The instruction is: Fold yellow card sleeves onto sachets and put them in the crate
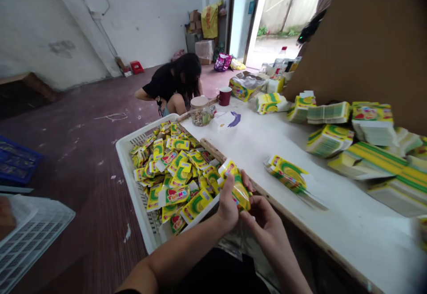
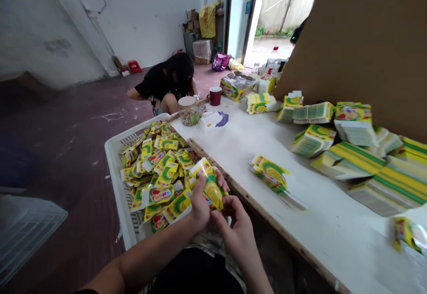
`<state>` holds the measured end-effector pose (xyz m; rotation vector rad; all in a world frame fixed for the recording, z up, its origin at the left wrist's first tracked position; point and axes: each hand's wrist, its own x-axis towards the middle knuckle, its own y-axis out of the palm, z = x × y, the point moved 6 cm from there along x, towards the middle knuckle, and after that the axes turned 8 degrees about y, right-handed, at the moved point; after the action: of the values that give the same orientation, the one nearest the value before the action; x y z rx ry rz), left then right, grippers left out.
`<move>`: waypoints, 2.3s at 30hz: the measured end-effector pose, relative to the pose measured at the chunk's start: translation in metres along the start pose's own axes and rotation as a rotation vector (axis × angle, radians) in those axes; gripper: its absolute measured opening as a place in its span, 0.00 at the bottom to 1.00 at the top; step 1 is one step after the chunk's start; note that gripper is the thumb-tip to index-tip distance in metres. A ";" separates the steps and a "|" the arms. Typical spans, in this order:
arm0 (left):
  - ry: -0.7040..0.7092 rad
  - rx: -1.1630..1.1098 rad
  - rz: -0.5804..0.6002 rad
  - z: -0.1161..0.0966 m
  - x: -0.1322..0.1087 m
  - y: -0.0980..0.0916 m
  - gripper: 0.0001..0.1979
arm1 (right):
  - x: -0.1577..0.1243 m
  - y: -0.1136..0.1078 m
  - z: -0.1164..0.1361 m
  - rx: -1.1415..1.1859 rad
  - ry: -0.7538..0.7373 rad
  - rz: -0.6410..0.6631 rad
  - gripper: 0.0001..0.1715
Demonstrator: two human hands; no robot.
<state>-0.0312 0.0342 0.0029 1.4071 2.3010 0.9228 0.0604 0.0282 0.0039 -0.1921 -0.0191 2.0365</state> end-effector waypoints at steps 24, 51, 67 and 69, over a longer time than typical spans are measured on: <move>-0.044 0.788 0.530 -0.076 0.021 -0.006 0.56 | -0.012 -0.058 0.031 -0.489 -0.565 -0.299 0.12; -0.043 1.129 0.691 -0.013 -0.004 -0.015 0.40 | 0.004 -0.018 -0.004 -0.397 -0.327 0.024 0.23; -0.076 1.243 0.756 -0.033 0.005 -0.014 0.45 | 0.015 -0.023 0.006 -0.536 -0.290 0.315 0.15; -0.049 1.261 0.759 -0.034 0.002 -0.013 0.43 | 0.018 -0.023 0.010 -0.553 -0.287 0.321 0.15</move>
<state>-0.0596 0.0188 0.0203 2.7835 2.3055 -0.6976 0.0714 0.0554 0.0136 -0.2571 -0.7793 2.3220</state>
